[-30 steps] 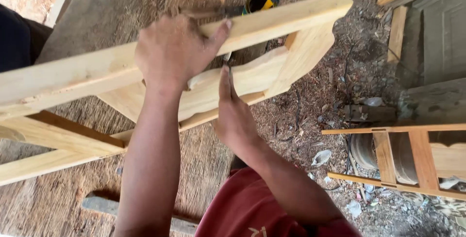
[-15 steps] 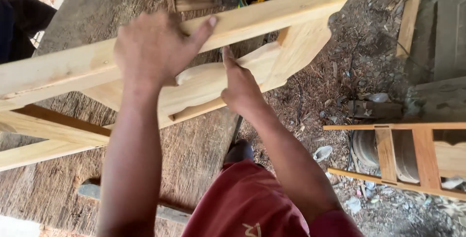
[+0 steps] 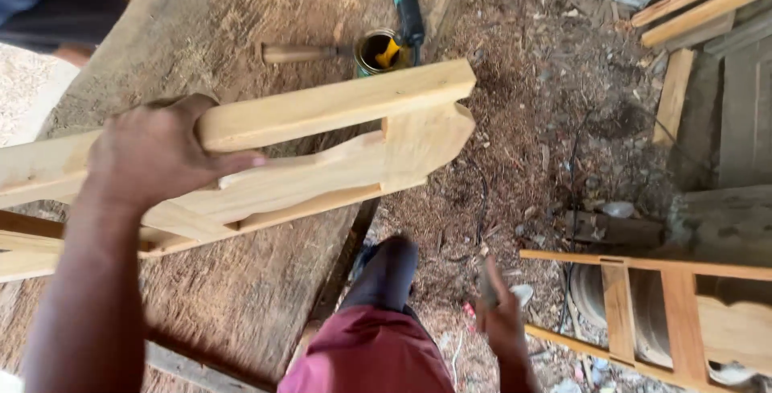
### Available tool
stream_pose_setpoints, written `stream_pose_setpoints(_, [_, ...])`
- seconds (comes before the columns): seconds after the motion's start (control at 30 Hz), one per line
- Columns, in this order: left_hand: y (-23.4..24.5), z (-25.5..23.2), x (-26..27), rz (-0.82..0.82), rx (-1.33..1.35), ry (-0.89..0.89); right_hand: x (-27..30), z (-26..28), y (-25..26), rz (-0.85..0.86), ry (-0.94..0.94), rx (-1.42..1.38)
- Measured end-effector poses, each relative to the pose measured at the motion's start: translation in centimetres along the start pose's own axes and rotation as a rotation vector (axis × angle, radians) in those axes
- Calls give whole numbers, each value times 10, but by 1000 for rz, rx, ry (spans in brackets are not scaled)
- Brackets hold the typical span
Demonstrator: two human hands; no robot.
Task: The person sands a wooden chair frame using a sanding block. They smooth the edges and surfaces of the chair's backrest and legs, repositioning the chair on the workbench to access different areas.
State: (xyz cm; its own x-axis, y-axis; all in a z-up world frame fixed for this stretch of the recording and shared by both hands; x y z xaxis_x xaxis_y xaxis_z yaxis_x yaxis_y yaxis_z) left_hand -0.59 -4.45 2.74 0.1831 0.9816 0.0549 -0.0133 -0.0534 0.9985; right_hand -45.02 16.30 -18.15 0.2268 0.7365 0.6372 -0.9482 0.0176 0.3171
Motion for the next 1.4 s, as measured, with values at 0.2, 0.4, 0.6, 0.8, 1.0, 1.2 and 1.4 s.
stream_pose_setpoints(0.2, [-13,57,29,351,-155,267,-41,74,98,-151,661,-262])
stream_pose_setpoints(0.4, [-15,60,46,322,-159,422,-72,66,130,-129,670,-535])
stream_pose_setpoints(0.6, [-26,72,54,200,-221,385,-127,158,41,52,730,-790])
stream_pose_setpoints(0.8, [-23,60,19,256,-264,283,-252,161,2,-214,546,-1248])
stream_pose_setpoints(1.0, [-3,8,-48,596,-303,159,-208,196,48,-283,549,-1377])
stream_pose_setpoints(1.2, [-12,-3,-111,251,-150,-121,-252,171,95,-557,887,-1142])
stream_pose_setpoints(1.4, [-4,-24,-149,157,-7,-320,-71,207,-7,-718,880,-442])
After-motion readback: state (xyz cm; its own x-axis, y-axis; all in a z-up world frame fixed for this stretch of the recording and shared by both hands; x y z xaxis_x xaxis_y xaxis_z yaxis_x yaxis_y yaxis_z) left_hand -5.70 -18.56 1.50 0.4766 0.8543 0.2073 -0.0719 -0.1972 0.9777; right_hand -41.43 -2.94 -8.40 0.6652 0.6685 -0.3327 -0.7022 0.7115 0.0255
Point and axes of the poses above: each hand's wrist, its own x-axis away from the middle knuckle, its own y-axis out of the back of the hand, z = x × y, the point moved 9 cm from there along -x, towards the middle knuckle
